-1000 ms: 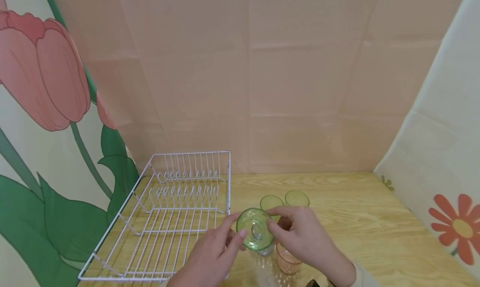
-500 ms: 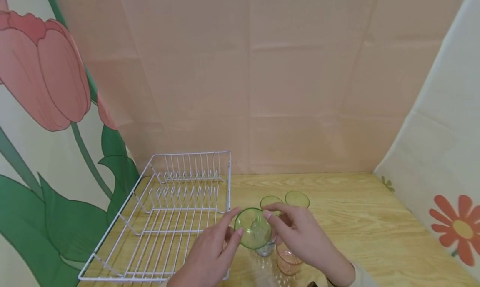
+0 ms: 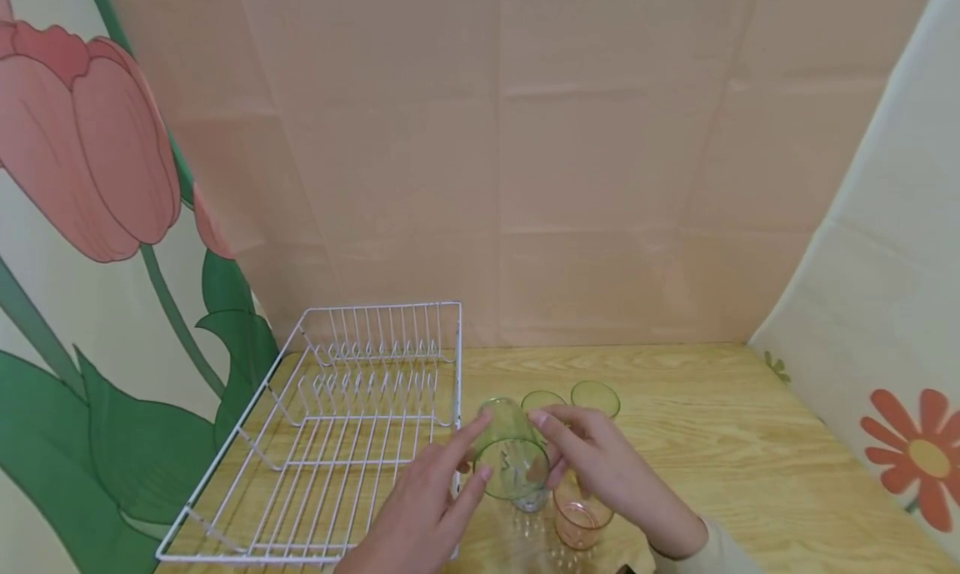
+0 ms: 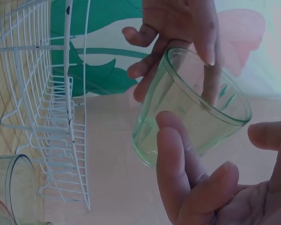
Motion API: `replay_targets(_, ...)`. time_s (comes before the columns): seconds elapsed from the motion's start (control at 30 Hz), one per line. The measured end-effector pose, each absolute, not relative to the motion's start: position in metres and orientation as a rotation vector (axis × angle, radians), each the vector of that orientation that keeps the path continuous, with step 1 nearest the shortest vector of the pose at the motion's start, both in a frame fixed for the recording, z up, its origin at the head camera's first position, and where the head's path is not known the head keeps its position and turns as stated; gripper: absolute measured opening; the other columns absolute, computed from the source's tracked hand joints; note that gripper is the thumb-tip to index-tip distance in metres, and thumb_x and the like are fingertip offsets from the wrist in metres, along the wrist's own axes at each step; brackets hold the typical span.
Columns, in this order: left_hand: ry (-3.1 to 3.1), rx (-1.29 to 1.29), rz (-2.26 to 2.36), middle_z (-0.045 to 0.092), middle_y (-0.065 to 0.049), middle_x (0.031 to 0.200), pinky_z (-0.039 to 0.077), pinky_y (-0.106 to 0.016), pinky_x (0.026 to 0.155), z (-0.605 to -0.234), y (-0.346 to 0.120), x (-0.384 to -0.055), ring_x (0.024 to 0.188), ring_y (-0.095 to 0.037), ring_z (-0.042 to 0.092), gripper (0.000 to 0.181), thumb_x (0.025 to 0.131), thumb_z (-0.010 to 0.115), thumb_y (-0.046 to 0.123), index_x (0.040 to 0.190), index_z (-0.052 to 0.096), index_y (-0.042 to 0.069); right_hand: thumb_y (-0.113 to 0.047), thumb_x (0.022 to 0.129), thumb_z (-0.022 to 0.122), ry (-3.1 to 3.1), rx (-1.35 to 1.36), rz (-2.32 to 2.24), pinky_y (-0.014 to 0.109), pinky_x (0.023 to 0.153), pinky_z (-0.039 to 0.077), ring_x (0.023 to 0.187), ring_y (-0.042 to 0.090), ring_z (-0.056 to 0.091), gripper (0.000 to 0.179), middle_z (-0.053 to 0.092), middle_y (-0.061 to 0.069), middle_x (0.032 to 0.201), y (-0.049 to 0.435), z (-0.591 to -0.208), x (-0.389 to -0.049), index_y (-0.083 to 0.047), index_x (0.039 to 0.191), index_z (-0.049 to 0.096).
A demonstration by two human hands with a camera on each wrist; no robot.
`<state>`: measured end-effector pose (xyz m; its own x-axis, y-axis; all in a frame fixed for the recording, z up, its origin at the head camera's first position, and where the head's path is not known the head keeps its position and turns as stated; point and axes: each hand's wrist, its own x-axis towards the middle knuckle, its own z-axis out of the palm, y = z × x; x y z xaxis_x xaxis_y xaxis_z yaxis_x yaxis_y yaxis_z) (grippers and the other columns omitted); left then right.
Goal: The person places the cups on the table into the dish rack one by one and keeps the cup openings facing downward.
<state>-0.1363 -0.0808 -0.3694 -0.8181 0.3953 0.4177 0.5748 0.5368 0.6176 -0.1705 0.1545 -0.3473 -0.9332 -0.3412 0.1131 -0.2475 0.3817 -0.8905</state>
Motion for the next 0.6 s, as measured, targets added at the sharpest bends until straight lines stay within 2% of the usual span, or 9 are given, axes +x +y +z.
replay_targets(0.13, -2.570, -0.837, -1.203, 0.067, 0.001, 0.109, 0.048, -0.022, 0.068, -0.3704, -0.0815, -0.1364, 0.090, -0.009, 0.054, 0.049, 0.106, 0.048, 0.038, 0.153, 0.039, 0.030, -0.038, 0.106, 0.048, 2.512, -0.529, -1.597, 0.022, 0.036, 0.040, 0.060, 0.027, 0.066, 0.051, 0.066, 0.007, 0.069, 0.1545, -0.3482, -0.1724, 0.006, 0.126, 0.062)
replay_targets(0.27, -2.597, -0.849, -1.257, 0.066, -0.005, 0.121, 0.050, -0.024, 0.070, -0.3678, -0.0814, -0.1360, 0.098, -0.013, 0.056, 0.049, 0.106, 0.045, 0.042, 0.154, 0.038, 0.031, -0.041, 0.102, 0.055, 2.535, -0.503, -1.547, 0.020, 0.035, 0.035, 0.046, 0.016, 0.054, 0.056, 0.067, 0.006, 0.067, 0.1532, -0.3494, -0.1734, 0.006, 0.131, 0.058)
replay_targets(0.37, -2.599, -0.869, -1.278, 0.065, -0.004, 0.126, 0.051, -0.026, 0.072, -0.3665, -0.0815, -0.1370, 0.103, -0.016, 0.056, 0.048, 0.107, 0.043, 0.042, 0.153, 0.038, 0.031, -0.042, 0.100, 0.059, 2.559, -0.495, -1.512, 0.018, 0.036, 0.030, 0.042, 0.009, 0.045, 0.059, 0.067, 0.005, 0.065, 0.1529, -0.3504, -0.1747, 0.006, 0.135, 0.055)
replay_targets(0.6, -2.602, -0.865, -1.361, 0.065, -0.005, 0.123, 0.051, -0.025, 0.073, -0.3666, -0.0841, -0.1397, 0.107, -0.017, 0.058, 0.049, 0.108, 0.042, 0.039, 0.154, 0.033, 0.024, -0.037, 0.099, 0.061, 2.563, -0.575, -1.516, 0.032, 0.064, 0.054, 0.063, 0.020, 0.066, 0.058, 0.072, 0.002, 0.078, 0.1531, -0.3557, -0.1767, 0.004, 0.140, 0.050)
